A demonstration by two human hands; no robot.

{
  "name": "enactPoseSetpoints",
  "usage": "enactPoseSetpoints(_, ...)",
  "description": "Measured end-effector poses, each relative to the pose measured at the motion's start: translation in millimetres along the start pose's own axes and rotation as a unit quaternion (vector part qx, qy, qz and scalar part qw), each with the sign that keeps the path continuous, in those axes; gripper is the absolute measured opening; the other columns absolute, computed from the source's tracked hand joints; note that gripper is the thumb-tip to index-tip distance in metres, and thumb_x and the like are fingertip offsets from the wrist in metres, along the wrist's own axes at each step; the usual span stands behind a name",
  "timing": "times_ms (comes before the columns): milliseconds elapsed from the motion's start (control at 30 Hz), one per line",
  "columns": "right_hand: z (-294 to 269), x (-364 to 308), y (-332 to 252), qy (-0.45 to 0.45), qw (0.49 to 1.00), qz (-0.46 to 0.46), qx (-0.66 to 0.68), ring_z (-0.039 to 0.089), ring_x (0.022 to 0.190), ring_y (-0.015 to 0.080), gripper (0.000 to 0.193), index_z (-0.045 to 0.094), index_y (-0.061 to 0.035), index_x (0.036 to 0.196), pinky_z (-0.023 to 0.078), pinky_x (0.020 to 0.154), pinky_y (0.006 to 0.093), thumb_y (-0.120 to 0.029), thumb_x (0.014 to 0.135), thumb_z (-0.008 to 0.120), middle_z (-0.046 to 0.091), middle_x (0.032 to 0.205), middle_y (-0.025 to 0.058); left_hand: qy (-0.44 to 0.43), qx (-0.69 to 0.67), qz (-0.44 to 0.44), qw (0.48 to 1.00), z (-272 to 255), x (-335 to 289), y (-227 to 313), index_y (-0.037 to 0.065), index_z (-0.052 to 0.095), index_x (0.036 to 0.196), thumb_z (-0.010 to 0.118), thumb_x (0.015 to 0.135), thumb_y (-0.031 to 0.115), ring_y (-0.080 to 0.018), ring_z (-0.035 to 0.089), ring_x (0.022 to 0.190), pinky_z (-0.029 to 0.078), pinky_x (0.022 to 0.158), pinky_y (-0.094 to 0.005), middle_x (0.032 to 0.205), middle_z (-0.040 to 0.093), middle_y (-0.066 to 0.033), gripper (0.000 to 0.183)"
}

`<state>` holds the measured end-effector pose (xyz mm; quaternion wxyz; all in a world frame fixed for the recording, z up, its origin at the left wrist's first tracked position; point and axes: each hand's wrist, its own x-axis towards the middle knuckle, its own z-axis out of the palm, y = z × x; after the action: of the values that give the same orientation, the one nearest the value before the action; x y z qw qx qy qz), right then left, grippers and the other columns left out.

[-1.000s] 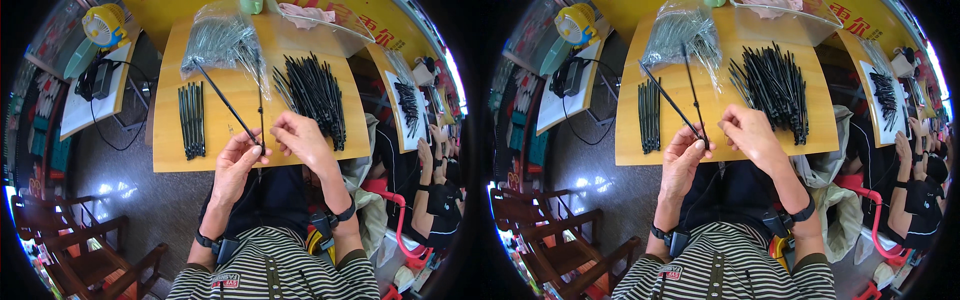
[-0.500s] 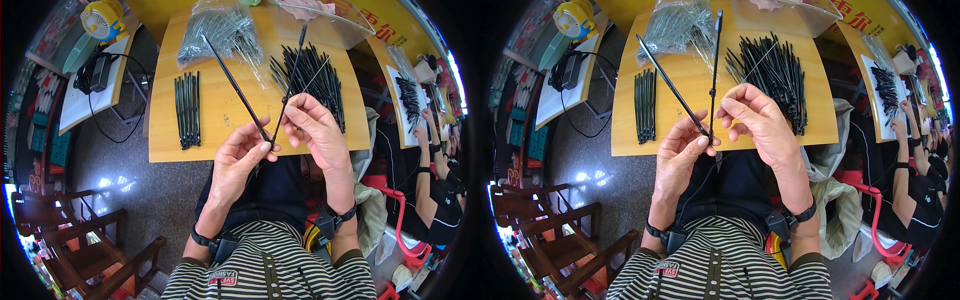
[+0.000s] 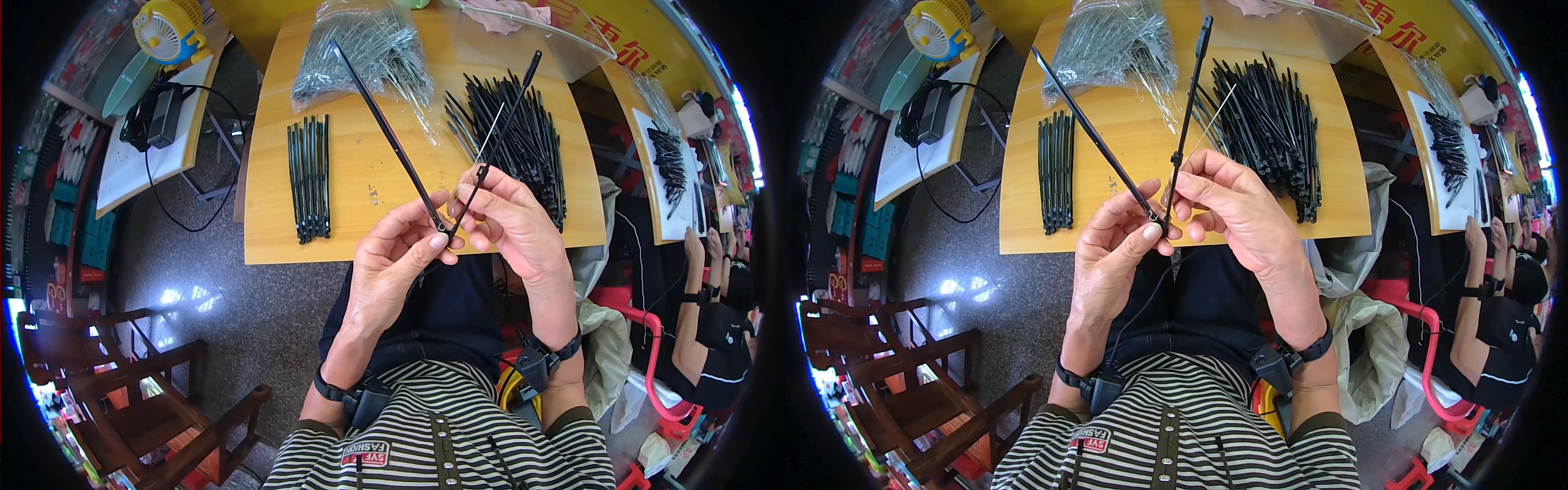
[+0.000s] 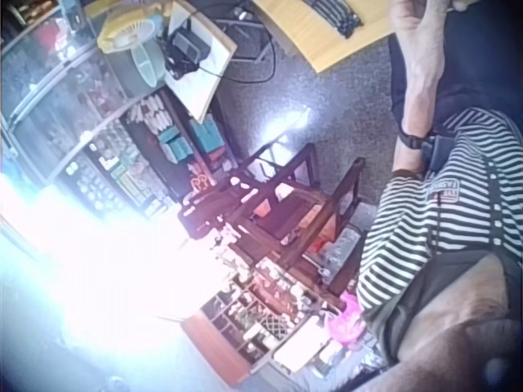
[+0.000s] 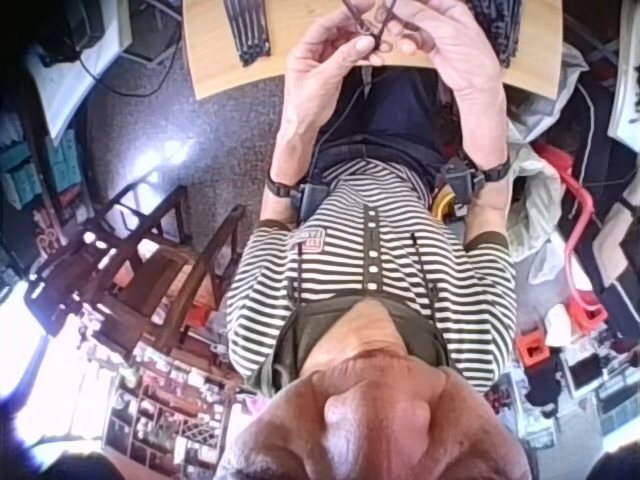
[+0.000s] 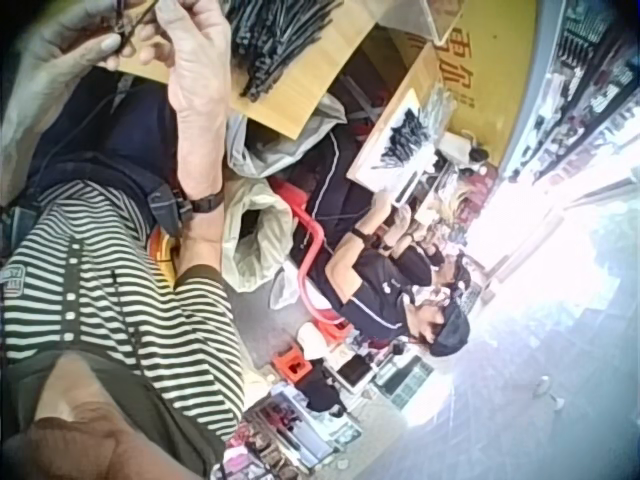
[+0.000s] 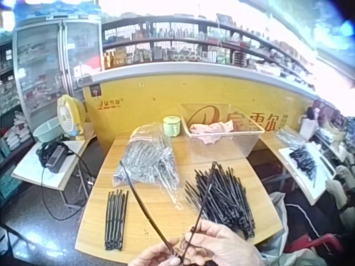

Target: The person picks up a black plastic strip and a metal wire, threading the wire through the strip by hand. They place the assembled pieces into a stack, then gather the bundle and place it into a large white bag.

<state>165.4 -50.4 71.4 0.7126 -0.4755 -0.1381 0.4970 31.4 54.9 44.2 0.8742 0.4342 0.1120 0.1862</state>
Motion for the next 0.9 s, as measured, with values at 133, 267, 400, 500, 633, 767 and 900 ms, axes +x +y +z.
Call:
enactPoseSetpoints(133, -3, 2, 1, -0.011, 0.999, 0.025, 0.017, 0.055, 0.062, 0.0055, 0.012, 0.053, -0.0032, 0.088, 0.047, 0.048, 0.015, -0.015, 0.09, 0.055, 0.057, 0.074, 0.0033, -0.015, -0.001, 0.006, 1.0, -2, 0, -1, -0.003, 0.048, 0.122, 0.057, 0.084, -0.002, -0.0181, 0.061, 0.084, 0.052, 0.07, -0.0261, 0.098, 0.057, -0.0103, 0.039)
enactPoseSetpoints(267, -5, 5, 5, -0.015, 0.997, 0.05, 0.063, 0.054, 0.057, 0.005, 0.012, 0.054, -0.0028, 0.088, 0.045, 0.047, 0.0149, -0.014, 0.09, 0.055, 0.057, 0.073, 0.0031, -0.021, -0.001, 0.008, 1.0, -5, 0, -3, -0.002, 0.049, 0.122, 0.055, 0.086, -0.001, -0.0128, 0.059, 0.084, 0.05, 0.076, -0.0244, 0.098, 0.062, -0.0091, 0.036)
enactPoseSetpoints(400, -6, 7, 8, -0.031, 0.994, 0.052, 0.087, 0.052, 0.054, 0.0048, 0.012, 0.055, -0.0027, 0.088, 0.044, 0.046, 0.0151, -0.015, 0.09, 0.055, 0.057, 0.072, 0.0031, -0.028, 0.006, 0.016, 0.999, -6, 1, -3, -0.002, 0.05, 0.121, 0.054, 0.087, -0.001, -0.0132, 0.06, 0.084, 0.05, 0.076, -0.0245, 0.099, 0.062, -0.01, 0.035)
enactPoseSetpoints(500, -4, 8, 8, -0.017, 0.996, 0.052, 0.07, 0.052, 0.054, 0.0048, 0.012, 0.054, -0.0027, 0.088, 0.044, 0.046, 0.0151, -0.015, 0.09, 0.055, 0.057, 0.071, 0.0032, -0.035, 0.001, 0.018, 0.999, -7, 2, -2, -0.002, 0.05, 0.12, 0.054, 0.087, -0.002, -0.0137, 0.06, 0.084, 0.05, 0.075, -0.0244, 0.1, 0.062, -0.0108, 0.034)
enactPoseSetpoints(633, -3, 8, 6, -0.012, 0.998, 0.045, 0.04, 0.052, 0.055, 0.0049, 0.012, 0.055, -0.0027, 0.089, 0.044, 0.046, 0.0152, -0.015, 0.089, 0.057, 0.058, 0.072, 0.0034, -0.052, -0.011, 0.008, 0.999, -10, 3, -2, -0.003, 0.05, 0.12, 0.053, 0.087, -0.002, -0.0152, 0.06, 0.085, 0.051, 0.075, -0.0249, 0.101, 0.061, -0.0117, 0.033)
enactPoseSetpoints(767, 2, 6, 3, 0.005, 1.0, 0.02, 0.006, 0.054, 0.059, 0.0052, 0.012, 0.055, -0.003, 0.09, 0.044, 0.046, 0.0158, -0.014, 0.087, 0.059, 0.058, 0.075, 0.0035, -0.046, -0.002, 0.001, 0.999, -12, 4, -2, -0.003, 0.051, 0.118, 0.056, 0.085, -0.002, -0.0169, 0.061, 0.083, 0.052, 0.069, -0.0259, 0.101, 0.06, -0.0121, 0.034)
enactPoseSetpoints(900, 0, 9, 4, 0.008, 0.999, 0.03, 0.011, 0.054, 0.062, 0.0053, 0.012, 0.055, -0.0033, 0.092, 0.044, 0.046, 0.0163, -0.012, 0.086, 0.06, 0.059, 0.077, 0.0036, -0.049, 0.002, -0.008, 0.999, -17, 4, -4, -0.001, 0.051, 0.119, 0.055, 0.086, -0.002, -0.018, 0.061, 0.084, 0.052, 0.07, -0.0267, 0.102, 0.059, -0.0122, 0.034)
